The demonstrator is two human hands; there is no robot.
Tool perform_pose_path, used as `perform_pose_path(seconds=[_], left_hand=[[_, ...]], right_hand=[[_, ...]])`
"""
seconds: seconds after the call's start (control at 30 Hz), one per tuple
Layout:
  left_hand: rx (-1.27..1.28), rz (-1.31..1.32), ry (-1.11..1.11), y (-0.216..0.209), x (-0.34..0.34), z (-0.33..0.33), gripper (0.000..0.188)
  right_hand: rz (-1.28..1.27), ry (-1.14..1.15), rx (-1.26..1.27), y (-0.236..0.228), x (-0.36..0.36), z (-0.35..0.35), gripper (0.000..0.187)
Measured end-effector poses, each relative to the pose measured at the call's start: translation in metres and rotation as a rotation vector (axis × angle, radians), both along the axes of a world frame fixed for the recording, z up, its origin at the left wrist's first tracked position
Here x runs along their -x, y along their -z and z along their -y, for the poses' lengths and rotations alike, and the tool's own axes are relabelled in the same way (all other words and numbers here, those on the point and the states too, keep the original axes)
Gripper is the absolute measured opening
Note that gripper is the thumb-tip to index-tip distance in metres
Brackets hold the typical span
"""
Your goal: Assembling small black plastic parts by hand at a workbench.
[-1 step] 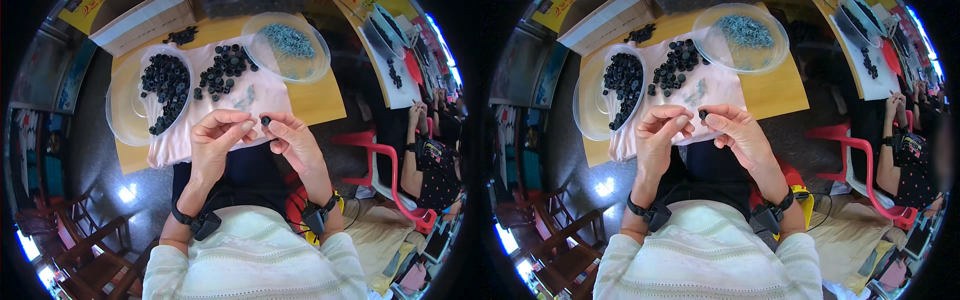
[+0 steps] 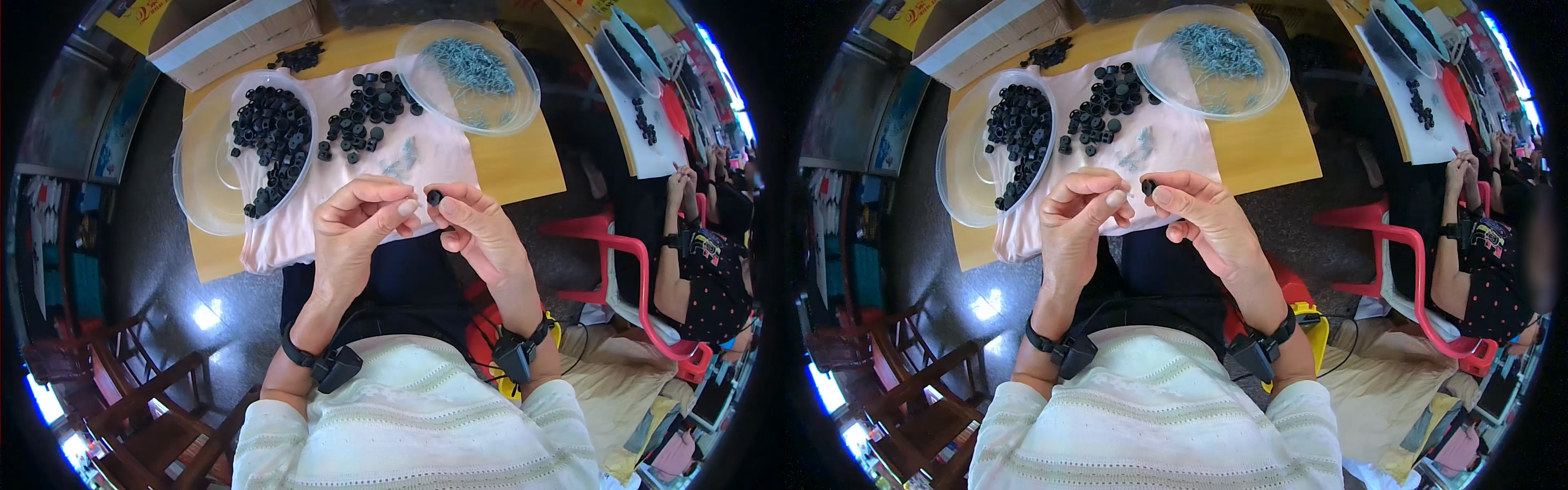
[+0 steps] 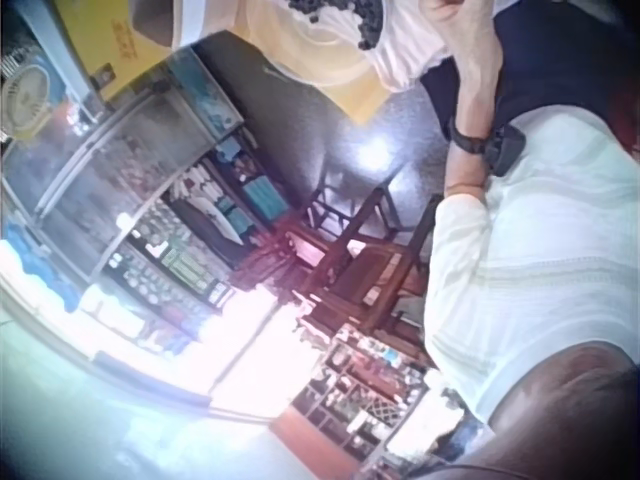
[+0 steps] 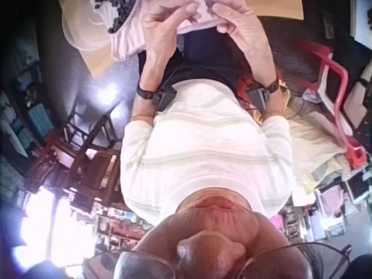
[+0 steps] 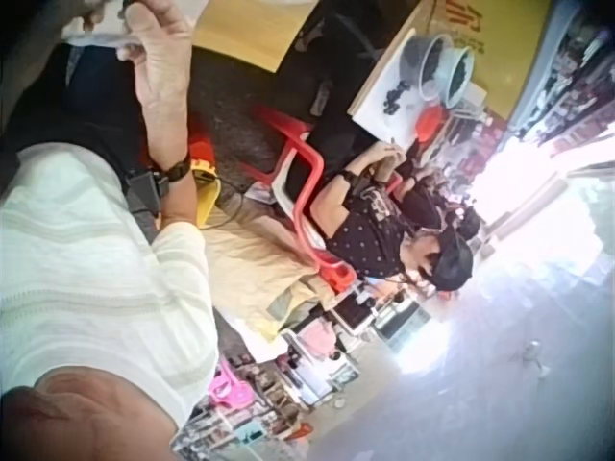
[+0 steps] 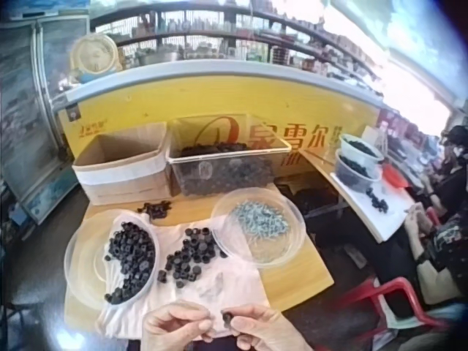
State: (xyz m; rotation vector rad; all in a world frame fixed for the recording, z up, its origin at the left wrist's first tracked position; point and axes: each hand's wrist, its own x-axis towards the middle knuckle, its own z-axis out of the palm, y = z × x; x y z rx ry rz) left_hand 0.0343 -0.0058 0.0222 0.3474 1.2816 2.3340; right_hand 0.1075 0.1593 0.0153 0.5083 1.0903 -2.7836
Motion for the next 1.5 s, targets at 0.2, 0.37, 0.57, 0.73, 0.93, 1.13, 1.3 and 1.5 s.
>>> perform_pose_path(seconds=[0.2,0.37,0.57,0.73,0.93,1.13,1.3,1.5], left_hand=[[-0.027,-0.03,-0.047,0.003,-0.008,0.002,0.013],[0.061,-0.127,-0.108,0.004,-0.011,0.003,0.014],[0.411,-0.685,-0.317,0.002,-0.013,0.01,0.019],[0.481,-0.781,-0.351,0.009,-0.013,0.013,0.021],[0.508,-0.851,-0.331,0.005,-0.016,0.014,0.022],[0.4,-0.624,-0.291,0.015,-0.013,0.015,0.024],[0.385,-0.593,-0.279,0.015,-0.012,0.015,0.023],[0.451,-0.679,-0.248,0.016,-0.016,0.02,0.022]], right_hand=[[-0.001,-0.044,0.092,-0.006,-0.004,0.011,0.021],[-0.007,-0.046,0.099,-0.007,-0.005,0.015,0.02],[0.007,-0.051,0.074,-0.004,-0.005,0.017,0.02],[0.014,-0.033,0.06,0.0,-0.005,0.022,0.02],[0.014,-0.01,-0.068,0.001,-0.005,0.025,0.02],[-0.006,-0.023,0.087,0.008,-0.002,0.026,0.02],[-0.015,-0.007,0.073,0.011,0.0,0.028,0.02],[-0.06,0.002,-0.033,0.008,-0.005,0.032,0.019]])
